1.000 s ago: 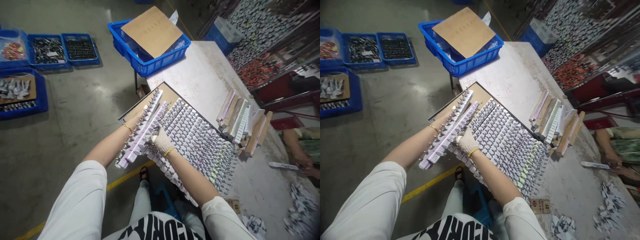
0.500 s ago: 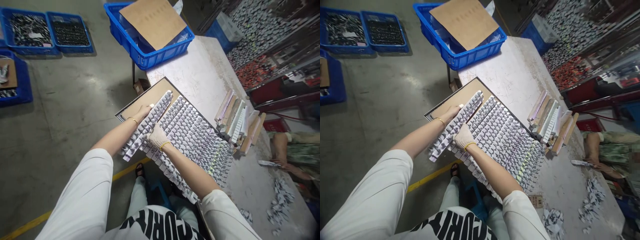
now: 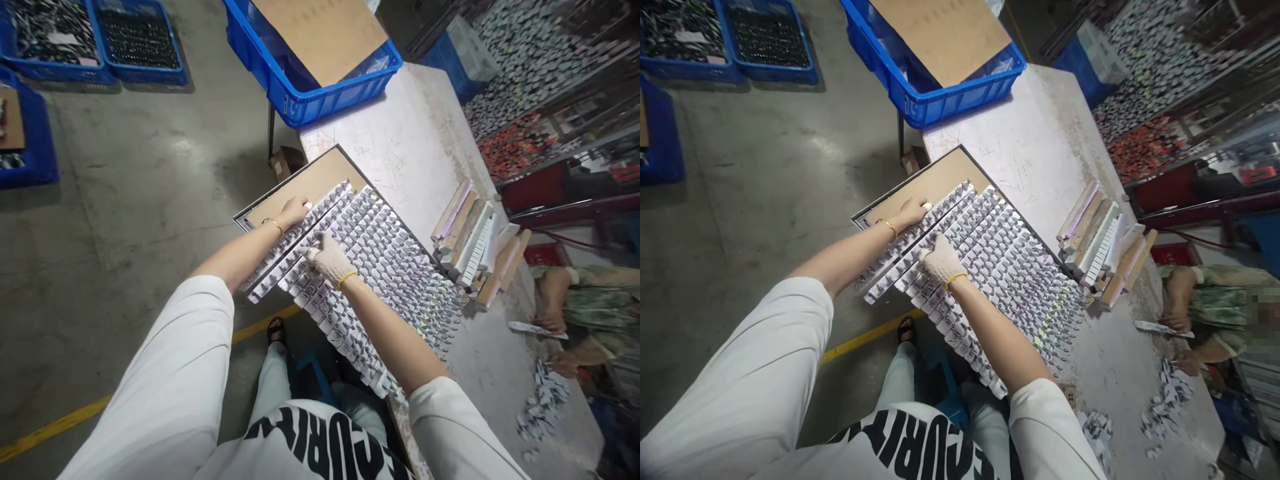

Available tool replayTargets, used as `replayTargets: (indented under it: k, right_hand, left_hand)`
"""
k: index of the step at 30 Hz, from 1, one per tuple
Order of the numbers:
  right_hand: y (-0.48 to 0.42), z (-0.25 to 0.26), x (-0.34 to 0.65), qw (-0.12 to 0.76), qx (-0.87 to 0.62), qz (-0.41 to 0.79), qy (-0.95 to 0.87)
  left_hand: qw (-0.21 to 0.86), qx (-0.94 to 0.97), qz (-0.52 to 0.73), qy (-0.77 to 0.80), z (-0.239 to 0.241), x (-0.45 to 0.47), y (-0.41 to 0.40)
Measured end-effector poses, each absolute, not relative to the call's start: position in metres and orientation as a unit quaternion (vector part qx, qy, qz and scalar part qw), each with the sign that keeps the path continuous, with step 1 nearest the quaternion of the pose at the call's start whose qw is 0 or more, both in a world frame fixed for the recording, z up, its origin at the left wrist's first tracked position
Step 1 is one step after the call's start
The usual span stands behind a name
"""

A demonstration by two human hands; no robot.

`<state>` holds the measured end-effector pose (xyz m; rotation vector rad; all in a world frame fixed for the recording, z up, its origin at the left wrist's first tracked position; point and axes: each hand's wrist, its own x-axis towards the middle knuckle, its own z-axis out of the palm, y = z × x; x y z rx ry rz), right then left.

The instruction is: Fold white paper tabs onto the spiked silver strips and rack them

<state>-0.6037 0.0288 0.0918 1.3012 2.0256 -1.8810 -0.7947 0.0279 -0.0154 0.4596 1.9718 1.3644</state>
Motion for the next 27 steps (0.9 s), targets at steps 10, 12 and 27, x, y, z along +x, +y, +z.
replayTargets:
  k: [10,12,27]
  right_hand:
    - [0.075,0.108,-0.567,-0.005,0.344,-0.379,0.859]
    - [0.079,0.115,-0.587,0.009,0.256,-0.271,0.928]
    - [0.094,0.09,-0.735,0.316,0.084,0.009,0.945]
  left_hand:
    - [0.086,-0.095,0.688,0.714,-0.011,-0.765,-0.188]
    - [0.105,-0.214,0.702,0.671,-0.021,-0.724,-0.223]
    - [0.101,-0.241,0.692,0.673,-0.078,-0.646,-0.115]
